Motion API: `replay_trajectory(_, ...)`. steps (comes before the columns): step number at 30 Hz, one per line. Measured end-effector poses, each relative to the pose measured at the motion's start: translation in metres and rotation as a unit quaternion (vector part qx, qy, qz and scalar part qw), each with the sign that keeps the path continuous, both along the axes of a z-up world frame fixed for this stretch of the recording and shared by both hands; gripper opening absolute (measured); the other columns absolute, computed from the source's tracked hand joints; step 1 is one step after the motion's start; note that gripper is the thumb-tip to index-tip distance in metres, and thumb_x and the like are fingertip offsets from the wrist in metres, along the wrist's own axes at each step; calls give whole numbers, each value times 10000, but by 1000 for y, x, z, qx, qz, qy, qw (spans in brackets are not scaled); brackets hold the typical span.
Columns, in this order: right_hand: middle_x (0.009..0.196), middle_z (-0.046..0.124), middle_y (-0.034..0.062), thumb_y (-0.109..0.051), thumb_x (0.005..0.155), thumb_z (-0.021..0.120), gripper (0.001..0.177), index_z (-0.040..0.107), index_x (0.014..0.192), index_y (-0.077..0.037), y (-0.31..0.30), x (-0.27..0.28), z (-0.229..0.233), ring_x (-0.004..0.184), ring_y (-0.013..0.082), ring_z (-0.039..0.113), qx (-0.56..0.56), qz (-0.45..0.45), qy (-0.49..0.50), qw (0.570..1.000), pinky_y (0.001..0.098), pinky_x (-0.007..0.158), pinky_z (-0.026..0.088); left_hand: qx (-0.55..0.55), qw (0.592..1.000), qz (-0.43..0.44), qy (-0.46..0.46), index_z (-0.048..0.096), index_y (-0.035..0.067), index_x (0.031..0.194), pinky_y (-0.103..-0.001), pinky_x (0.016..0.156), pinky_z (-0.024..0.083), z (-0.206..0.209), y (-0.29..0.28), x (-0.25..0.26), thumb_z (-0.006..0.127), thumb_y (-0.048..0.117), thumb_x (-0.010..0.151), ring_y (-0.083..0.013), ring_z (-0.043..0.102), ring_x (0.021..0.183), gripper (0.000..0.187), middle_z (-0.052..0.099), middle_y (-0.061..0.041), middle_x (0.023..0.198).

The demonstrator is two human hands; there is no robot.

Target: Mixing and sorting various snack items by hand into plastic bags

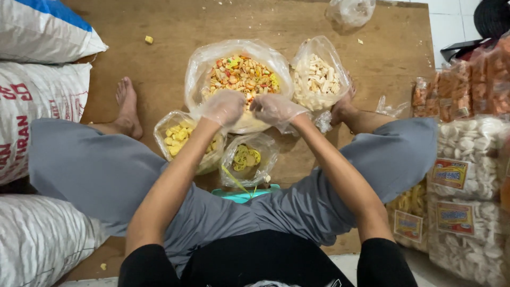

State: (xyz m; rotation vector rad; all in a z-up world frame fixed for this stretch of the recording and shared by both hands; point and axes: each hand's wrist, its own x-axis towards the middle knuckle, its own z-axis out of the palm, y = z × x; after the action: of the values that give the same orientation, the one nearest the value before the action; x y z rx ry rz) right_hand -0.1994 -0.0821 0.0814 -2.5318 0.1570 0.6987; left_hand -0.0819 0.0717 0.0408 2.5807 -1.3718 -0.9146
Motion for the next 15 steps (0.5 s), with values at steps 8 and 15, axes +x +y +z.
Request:
replay_trajectory(8,1082,746,86,-415,812,651,299,722,1045,-243,-62,43,-149,1078,290,719,-116,-56,-86,988,461,942,575,20,992,89,-92,773,149,1119,-512,913,585,-39,-6,43,591,353,862,-314,710,1131,375,771,-78,1127)
replay_trajectory(15,1160,725,105,-493,805,624,362,708,1082,-277,-47,63,-140,1142,292,699,-159,-65,-42,984,481,992,553,51,975,212,-48,753,76,1164,-552,890,577,-50,6,50,609,376,851,-359,705,1114,457,755,-107,1154)
